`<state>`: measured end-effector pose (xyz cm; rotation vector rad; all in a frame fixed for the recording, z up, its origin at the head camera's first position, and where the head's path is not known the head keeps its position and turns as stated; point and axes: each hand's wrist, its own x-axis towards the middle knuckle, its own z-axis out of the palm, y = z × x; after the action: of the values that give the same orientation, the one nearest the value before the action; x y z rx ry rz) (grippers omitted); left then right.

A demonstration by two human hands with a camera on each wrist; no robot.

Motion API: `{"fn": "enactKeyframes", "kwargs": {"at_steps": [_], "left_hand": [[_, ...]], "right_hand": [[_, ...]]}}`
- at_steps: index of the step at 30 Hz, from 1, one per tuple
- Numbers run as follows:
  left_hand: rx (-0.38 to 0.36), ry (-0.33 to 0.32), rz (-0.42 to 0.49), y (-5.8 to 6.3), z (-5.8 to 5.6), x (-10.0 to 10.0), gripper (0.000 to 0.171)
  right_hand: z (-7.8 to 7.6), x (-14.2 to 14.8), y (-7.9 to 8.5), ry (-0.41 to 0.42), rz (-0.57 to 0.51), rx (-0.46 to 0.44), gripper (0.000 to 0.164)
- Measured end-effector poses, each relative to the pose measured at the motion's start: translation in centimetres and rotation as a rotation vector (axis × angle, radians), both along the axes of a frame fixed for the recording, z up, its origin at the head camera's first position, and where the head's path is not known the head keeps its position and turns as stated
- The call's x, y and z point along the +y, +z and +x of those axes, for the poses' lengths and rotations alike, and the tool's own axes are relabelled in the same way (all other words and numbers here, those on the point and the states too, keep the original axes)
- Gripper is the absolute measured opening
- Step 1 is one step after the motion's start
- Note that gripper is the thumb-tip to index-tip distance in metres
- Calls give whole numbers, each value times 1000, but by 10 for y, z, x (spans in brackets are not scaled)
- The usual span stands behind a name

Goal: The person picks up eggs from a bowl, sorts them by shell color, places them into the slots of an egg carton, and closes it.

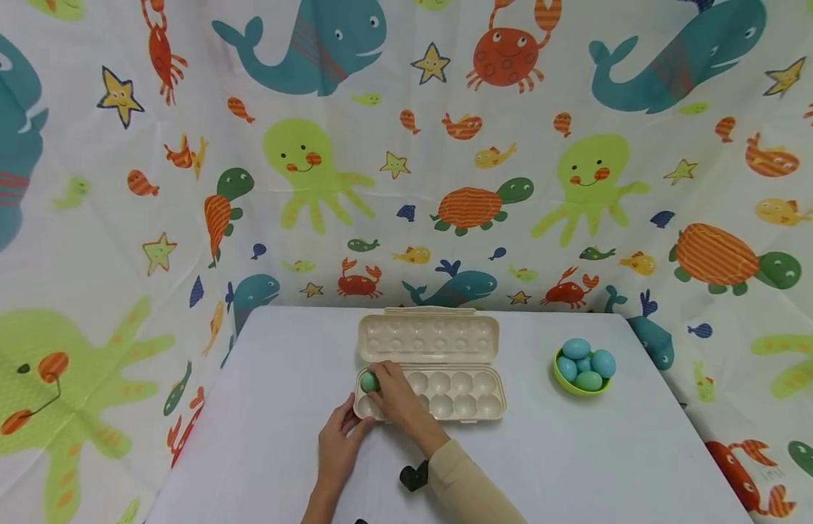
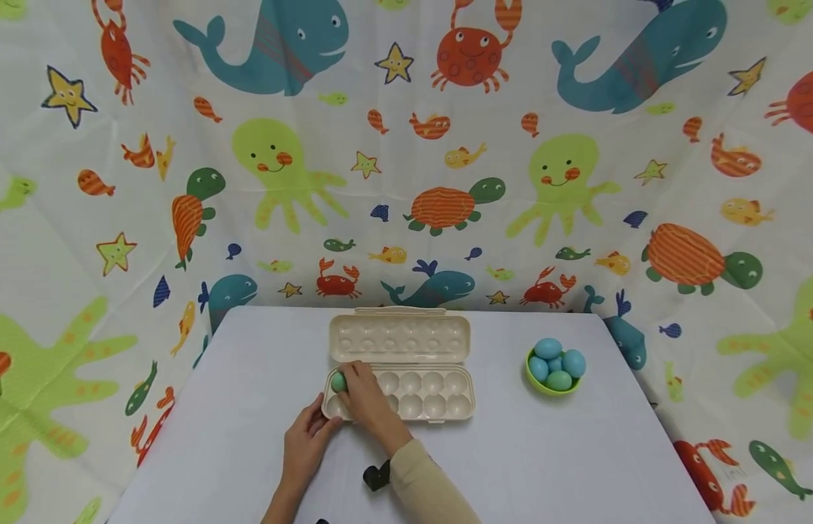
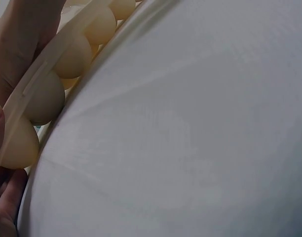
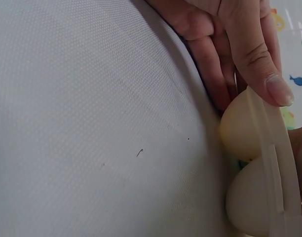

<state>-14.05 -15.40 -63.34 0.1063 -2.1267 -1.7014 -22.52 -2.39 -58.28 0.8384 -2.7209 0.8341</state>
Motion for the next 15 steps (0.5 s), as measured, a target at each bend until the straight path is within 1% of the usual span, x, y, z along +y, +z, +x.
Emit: {"fn": "enactKeyframes", "kwargs": {"at_steps": [4,9,13,15], "left_hand": [[-13,16,-20,-3,0,0,62],[-27,18,-4,-4,0,0,63],[-7,21,-4,-3,-1,0,63],[15,19,-3,-3,-1,0,62]], "right_hand": [[3,1,1,-4,11,-7,45],[6,5,7,-13,24,8,48],[7,13,13,-15,33,85,49],[7,19,15,-17,40,146,48]]}}
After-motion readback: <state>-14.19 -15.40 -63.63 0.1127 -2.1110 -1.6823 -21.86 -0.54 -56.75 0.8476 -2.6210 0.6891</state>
